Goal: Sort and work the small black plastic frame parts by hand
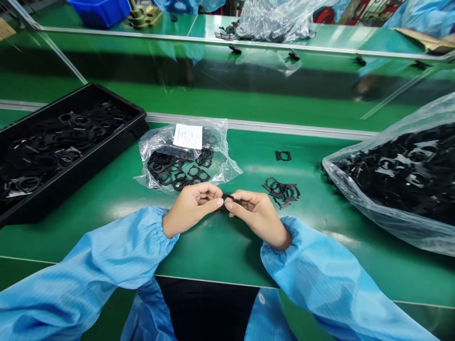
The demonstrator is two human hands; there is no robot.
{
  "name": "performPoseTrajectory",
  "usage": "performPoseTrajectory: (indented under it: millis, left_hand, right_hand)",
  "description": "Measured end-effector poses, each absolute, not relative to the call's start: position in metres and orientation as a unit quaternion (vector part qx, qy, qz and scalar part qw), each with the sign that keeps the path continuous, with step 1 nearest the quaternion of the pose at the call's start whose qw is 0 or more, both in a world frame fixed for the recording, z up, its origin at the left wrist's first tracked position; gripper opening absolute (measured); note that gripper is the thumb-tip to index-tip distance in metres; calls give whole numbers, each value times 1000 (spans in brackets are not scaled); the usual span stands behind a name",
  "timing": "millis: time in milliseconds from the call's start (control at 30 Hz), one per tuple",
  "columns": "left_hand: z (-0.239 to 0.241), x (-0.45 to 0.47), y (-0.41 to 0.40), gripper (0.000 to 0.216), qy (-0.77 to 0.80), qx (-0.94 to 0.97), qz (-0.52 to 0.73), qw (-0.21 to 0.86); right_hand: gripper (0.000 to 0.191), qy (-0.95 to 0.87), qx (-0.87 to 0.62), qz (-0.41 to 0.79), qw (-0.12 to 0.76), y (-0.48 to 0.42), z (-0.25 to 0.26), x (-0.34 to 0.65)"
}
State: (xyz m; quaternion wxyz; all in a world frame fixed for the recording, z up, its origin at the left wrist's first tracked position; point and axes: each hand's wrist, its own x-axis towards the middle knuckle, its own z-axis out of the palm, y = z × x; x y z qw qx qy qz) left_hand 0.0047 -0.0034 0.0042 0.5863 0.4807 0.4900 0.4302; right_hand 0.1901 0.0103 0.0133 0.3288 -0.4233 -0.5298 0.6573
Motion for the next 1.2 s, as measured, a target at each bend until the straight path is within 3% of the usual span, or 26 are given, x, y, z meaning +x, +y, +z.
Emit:
performPoseTrajectory:
  millis: [400,700,1200]
  left_hand:
    - [7,0,-3,36,472,510,421,583]
    - [7,-4,-1,31,422,502,402,640]
    - [5,-4,1,34,439,481,398,646]
  right_hand:
    - [41,-510,-424,658,358,8,16,189]
    - [28,-509,-386,651,411,8,12,190]
    - [43,-482,-398,675,392,10,8,189]
